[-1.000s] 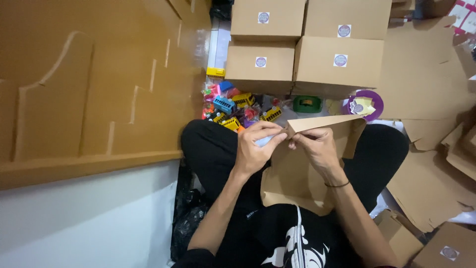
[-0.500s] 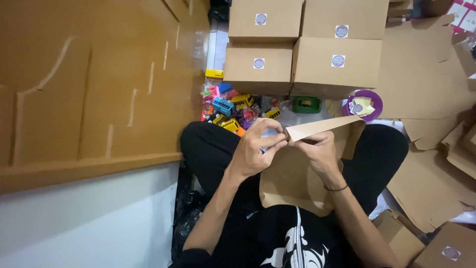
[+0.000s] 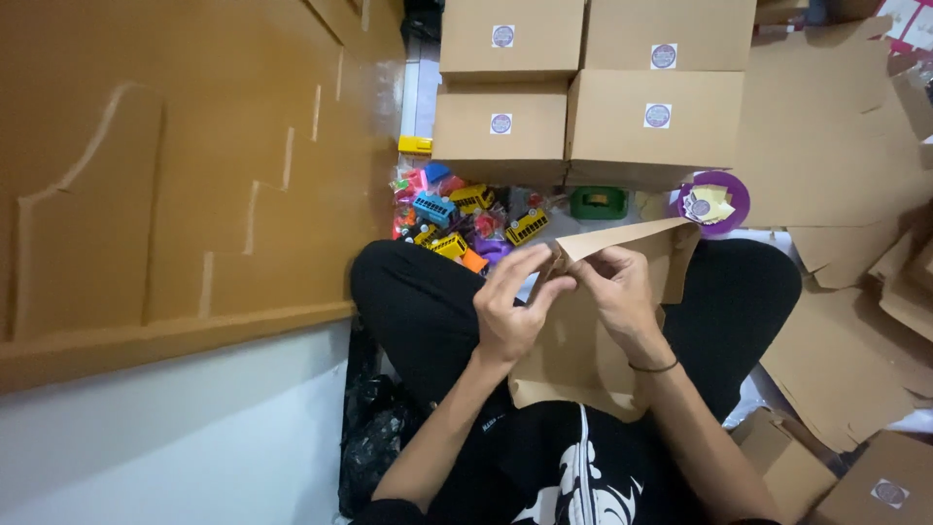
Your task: Assembling a cardboard box by folding pre-cut flaps into a 3D structure
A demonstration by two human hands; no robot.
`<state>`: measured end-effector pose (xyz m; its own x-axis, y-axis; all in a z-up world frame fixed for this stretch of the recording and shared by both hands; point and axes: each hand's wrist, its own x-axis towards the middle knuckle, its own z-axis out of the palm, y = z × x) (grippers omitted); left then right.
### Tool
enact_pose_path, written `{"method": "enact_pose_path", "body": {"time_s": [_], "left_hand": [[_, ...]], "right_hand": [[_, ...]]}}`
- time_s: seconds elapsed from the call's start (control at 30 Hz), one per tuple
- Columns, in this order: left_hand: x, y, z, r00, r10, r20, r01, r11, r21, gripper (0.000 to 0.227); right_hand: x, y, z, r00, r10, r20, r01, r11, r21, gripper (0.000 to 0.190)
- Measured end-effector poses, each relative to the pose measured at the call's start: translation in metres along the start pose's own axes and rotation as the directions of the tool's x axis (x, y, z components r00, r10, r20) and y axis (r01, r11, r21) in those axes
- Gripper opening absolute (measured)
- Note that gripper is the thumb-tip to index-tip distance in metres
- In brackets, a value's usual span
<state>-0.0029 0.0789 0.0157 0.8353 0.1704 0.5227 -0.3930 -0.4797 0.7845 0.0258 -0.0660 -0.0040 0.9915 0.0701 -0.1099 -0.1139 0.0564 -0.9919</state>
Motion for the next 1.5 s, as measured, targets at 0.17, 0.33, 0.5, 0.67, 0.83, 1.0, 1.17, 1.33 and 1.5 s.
{"method": "enact_pose_path", "body": {"time_s": [0.17, 0.33, 0.5, 0.67, 0.83, 1.0, 1.17, 1.33, 1.5], "left_hand": [[0.006, 0.009, 0.007, 0.998, 0.051, -0.023, -0.046, 0.984, 0.171, 0.045], [-0.007, -0.006, 0.015, 0.993, 0.112, 0.043, -0.119, 0.964, 0.236, 0.045], [-0.010, -0.015, 0.021, 0.974, 0.205, 0.096, -0.226, 0.890, 0.395, 0.039], [-0.010, -0.018, 0.027, 0.971, 0.164, 0.172, -0.229, 0.839, 0.494, 0.040], [-0.002, -0.006, 0.023, 0.981, 0.059, 0.185, -0.126, 0.918, 0.375, 0.042], [-0.006, -0.013, 0.020, 0.975, 0.025, 0.220, -0.107, 0.924, 0.368, 0.041], [-0.004, -0.029, 0.014, 0.974, -0.015, 0.225, -0.051, 0.956, 0.288, 0.038], [-0.001, -0.054, 0.011, 0.984, -0.077, 0.162, 0.009, 0.923, 0.384, 0.037], [0.013, -0.032, -0.001, 0.979, -0.170, 0.112, 0.133, 0.950, 0.281, 0.031]], "right_hand": [[-0.006, -0.008, 0.013, 0.998, -0.004, -0.062, 0.013, 0.987, 0.160, 0.009], [-0.009, -0.018, 0.017, 0.995, -0.049, -0.085, 0.056, 0.995, 0.086, 0.014], [-0.009, -0.034, 0.025, 0.994, -0.016, -0.110, 0.026, 0.996, 0.091, 0.017], [-0.012, -0.020, 0.030, 0.977, -0.039, -0.210, 0.042, 0.999, 0.012, 0.012], [-0.010, -0.013, 0.037, 0.951, -0.125, -0.282, 0.106, 0.991, -0.081, 0.008], [-0.010, -0.002, 0.040, 0.904, -0.228, -0.361, 0.177, 0.969, -0.170, 0.010], [-0.002, -0.014, 0.041, 0.909, -0.224, -0.352, 0.152, 0.963, -0.221, 0.013], [-0.031, -0.040, -0.001, 0.809, -0.512, -0.290, 0.306, 0.787, -0.536, 0.016], [-0.034, -0.059, -0.056, 0.706, -0.664, -0.248, 0.267, 0.573, -0.775, 0.047]]}}
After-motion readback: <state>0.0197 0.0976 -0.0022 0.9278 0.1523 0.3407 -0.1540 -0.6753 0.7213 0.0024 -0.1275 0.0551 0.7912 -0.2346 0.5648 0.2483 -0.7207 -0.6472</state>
